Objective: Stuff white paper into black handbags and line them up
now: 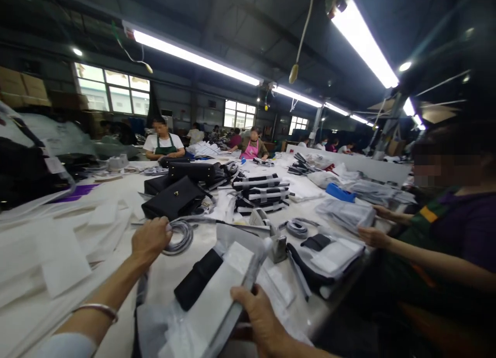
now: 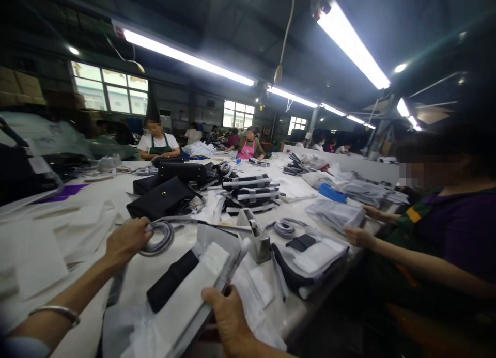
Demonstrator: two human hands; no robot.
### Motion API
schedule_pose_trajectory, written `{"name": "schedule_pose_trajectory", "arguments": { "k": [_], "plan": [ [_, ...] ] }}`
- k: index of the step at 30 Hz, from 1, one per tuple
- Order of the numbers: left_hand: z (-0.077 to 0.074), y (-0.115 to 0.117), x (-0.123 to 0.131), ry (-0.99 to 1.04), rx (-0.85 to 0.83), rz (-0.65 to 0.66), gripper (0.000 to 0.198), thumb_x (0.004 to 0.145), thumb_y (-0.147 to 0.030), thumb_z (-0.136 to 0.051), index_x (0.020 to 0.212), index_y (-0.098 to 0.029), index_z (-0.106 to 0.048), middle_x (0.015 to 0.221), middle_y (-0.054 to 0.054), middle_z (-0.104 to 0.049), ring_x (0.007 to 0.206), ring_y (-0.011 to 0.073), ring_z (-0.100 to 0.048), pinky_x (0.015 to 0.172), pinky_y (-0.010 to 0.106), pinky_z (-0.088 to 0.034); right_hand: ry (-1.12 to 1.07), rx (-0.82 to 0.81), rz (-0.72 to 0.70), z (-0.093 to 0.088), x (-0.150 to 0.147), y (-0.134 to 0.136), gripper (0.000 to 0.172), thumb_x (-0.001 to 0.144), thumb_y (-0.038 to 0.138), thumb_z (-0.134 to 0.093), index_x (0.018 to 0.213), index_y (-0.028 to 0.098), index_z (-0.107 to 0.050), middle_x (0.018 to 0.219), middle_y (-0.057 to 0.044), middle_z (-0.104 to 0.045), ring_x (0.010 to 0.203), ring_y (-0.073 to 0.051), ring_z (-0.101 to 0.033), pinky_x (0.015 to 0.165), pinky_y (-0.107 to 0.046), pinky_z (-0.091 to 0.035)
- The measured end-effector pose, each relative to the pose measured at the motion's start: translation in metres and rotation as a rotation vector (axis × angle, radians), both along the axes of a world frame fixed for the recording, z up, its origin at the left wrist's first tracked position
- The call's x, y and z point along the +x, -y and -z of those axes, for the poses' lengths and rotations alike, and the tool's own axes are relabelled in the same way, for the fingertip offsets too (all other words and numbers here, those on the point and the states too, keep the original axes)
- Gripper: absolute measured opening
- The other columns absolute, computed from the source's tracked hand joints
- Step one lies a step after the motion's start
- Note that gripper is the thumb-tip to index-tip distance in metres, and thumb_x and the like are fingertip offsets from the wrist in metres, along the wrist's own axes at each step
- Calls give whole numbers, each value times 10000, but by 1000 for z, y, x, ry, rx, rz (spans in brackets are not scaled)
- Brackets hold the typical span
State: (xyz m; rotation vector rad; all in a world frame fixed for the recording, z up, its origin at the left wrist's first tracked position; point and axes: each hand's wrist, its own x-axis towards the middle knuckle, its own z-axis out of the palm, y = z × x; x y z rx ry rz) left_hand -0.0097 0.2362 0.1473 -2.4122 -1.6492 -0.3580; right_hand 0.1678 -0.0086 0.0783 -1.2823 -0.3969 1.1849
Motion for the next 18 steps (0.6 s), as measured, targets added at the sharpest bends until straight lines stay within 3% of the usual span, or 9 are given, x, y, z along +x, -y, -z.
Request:
{"name": "schedule_pose_trajectory", "arguments": {
  "k": [4,7,10,12,14,18],
  "plan": [
    [-66,9,72,58,111,125,260,873,-282,-492,1045,-182,-661,1054,116,-676,1069,313,-599,849,367,-478,4,119,87,-44,56,33,572,723,539,-739,1122,176,-548,881,-37,-704,789,-226,-695,683,-381,-606],
    [-113,19,152,115,147,236,232,890,-294,-523,1058,-214,-661,1099,81,-670,1109,285,-587,853,331,-485,-22,167,214,-68,111,52,557,692,481,-807,1095,174,-577,848,-22,-713,758,-206,-689,689,-344,-604],
    [-144,29,242,153,124,350,221,919,-313,-573,1108,-225,-645,1162,65,-643,1095,255,-605,853,338,-508,-82,178,353,-79,175,68,583,621,399,-873,1084,176,-597,875,-32,-734,743,-211,-697,648,-317,-601],
    [-151,37,302,162,82,427,285,951,-363,-597,1160,-170,-612,1176,80,-624,1019,225,-627,860,406,-533,-119,159,411,-77,220,77,593,617,361,-879,1107,181,-596,900,-41,-744,747,-225,-704,617,-315,-598],
    [-146,45,357,173,43,497,326,958,-374,-604,1203,-159,-589,1200,89,-610,1018,222,-628,869,430,-544,-149,137,455,-68,264,85,607,634,335,-873,1145,185,-582,885,-42,-748,743,-239,-707,593,-320,-594],
    [-103,62,434,166,-89,632,339,957,-357,-610,1234,-165,-576,1239,96,-593,1055,234,-621,884,443,-547,-206,30,550,-35,331,94,667,696,287,-844,1267,193,-513,852,-45,-748,776,-260,-719,645,-344,-605]
  ]
}}
